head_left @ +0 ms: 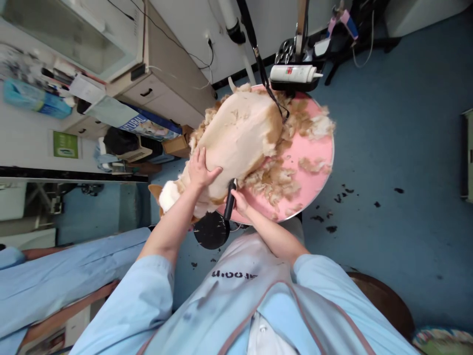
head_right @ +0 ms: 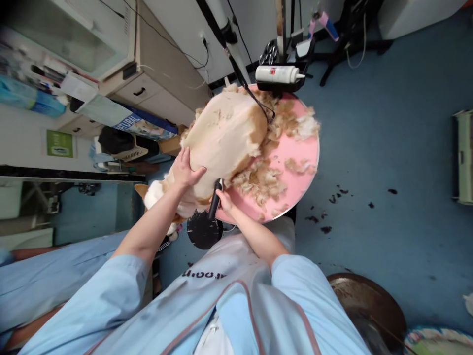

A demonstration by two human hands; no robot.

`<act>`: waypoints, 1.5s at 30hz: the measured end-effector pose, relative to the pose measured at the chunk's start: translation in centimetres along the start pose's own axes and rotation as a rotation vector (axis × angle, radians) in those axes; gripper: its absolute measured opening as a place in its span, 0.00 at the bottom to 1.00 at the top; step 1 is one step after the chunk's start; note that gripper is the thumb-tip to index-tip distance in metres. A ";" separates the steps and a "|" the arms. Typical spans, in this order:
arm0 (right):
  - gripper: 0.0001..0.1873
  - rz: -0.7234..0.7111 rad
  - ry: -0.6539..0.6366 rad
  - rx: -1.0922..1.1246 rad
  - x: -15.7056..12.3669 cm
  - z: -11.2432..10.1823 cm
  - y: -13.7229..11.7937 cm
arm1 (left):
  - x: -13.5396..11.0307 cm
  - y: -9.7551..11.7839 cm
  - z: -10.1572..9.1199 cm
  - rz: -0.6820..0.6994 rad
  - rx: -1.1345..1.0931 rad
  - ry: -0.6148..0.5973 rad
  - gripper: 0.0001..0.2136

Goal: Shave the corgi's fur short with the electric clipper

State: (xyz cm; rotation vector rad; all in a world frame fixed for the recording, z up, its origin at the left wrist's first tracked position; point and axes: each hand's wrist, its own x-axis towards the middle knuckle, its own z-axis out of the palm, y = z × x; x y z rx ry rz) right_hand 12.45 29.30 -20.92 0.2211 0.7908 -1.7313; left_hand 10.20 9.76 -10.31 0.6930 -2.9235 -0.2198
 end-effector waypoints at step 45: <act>0.23 -0.097 0.044 -0.163 -0.4 -4.9 -12.4 | 1.1 -1.0 -1.3 -0.014 -0.004 -0.082 0.50</act>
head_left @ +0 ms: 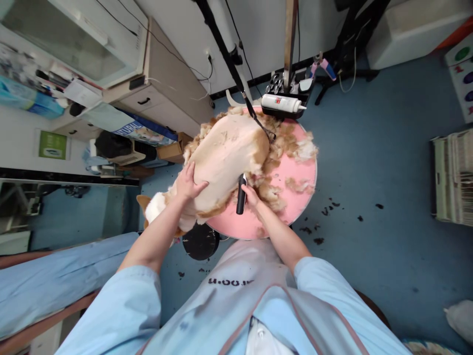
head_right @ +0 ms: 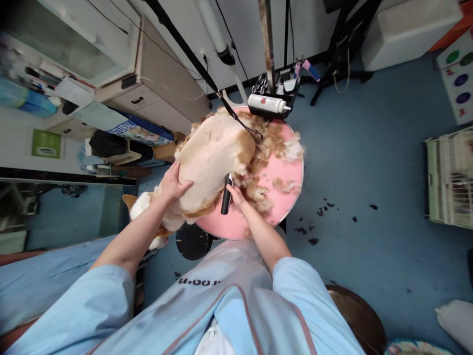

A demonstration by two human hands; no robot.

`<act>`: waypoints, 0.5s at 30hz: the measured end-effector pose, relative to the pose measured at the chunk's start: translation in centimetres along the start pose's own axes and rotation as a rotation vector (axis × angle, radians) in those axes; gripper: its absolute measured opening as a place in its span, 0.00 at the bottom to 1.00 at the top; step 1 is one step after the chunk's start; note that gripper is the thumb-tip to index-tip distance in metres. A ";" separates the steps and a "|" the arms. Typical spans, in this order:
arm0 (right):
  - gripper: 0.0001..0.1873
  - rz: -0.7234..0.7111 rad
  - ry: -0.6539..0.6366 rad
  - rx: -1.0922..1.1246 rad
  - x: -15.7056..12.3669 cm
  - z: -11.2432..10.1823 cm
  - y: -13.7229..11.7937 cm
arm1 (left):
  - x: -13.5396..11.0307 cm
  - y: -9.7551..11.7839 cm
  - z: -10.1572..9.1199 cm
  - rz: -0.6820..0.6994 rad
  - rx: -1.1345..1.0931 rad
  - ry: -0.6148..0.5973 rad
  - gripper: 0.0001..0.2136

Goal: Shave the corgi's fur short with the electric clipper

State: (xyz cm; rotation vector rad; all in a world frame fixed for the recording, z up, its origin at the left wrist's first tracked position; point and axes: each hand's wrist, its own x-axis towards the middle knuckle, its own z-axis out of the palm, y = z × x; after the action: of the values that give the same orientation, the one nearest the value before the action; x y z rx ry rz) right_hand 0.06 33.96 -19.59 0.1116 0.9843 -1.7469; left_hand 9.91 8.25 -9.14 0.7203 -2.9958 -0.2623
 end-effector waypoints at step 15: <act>0.25 0.031 0.069 -0.065 0.0 -2.1 -2.4 | 0.1 0.2 -0.6 -0.071 -0.031 -0.063 0.52</act>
State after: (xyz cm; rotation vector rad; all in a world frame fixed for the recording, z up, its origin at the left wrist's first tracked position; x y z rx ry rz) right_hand -2.74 35.51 -19.64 0.1458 1.0830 -1.6902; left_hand 9.77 8.30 -8.55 0.8321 -3.0208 -0.3406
